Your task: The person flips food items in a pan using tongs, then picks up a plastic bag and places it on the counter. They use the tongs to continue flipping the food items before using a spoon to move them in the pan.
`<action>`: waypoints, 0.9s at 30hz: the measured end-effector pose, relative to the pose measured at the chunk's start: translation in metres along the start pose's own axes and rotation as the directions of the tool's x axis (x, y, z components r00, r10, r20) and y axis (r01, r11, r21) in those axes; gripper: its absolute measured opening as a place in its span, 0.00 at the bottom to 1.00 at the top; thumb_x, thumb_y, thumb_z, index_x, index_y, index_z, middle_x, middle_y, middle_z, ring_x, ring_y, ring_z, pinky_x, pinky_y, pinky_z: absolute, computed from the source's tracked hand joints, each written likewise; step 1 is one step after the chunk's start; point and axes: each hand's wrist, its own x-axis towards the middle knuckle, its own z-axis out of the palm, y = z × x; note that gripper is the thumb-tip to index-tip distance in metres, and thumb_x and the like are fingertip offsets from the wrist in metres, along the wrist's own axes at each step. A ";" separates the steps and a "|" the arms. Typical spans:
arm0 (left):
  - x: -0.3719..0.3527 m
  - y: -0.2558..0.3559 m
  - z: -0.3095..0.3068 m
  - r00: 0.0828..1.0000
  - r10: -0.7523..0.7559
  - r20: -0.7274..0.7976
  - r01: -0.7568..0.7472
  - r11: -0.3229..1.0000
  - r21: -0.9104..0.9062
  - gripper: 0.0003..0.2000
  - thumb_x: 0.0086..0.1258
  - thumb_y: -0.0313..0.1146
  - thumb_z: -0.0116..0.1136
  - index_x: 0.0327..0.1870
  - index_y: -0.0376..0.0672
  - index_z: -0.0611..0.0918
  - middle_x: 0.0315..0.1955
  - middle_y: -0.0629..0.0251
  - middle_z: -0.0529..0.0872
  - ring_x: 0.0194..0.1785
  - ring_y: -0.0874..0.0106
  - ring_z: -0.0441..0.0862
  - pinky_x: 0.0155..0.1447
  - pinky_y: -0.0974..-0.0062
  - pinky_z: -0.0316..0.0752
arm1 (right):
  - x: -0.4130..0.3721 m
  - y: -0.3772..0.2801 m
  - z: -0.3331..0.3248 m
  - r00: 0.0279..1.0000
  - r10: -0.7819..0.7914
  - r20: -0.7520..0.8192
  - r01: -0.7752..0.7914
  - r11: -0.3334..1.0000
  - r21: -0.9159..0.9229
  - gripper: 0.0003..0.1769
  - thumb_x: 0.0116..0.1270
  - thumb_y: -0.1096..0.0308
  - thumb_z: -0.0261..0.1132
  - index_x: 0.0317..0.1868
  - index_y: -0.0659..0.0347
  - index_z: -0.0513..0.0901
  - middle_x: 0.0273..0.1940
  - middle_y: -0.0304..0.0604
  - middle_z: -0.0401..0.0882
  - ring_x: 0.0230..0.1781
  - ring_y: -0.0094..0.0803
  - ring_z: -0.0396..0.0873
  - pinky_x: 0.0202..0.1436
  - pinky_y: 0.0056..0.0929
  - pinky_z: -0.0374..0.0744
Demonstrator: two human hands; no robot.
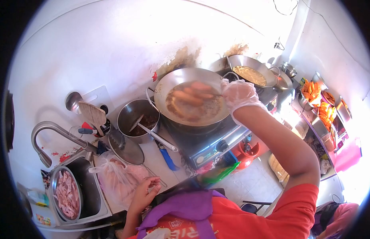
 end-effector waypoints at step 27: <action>0.004 -0.001 0.005 1.000 -0.005 -0.015 0.004 0.999 -0.033 0.17 0.68 0.35 0.60 0.53 0.35 0.78 0.44 0.54 0.82 0.48 0.64 0.82 0.53 0.70 0.75 | -0.006 0.051 0.008 0.969 0.133 0.208 -0.159 0.981 0.113 0.21 0.67 0.53 0.63 0.55 0.56 0.78 0.40 0.49 0.84 0.45 0.45 0.83 0.47 0.43 0.80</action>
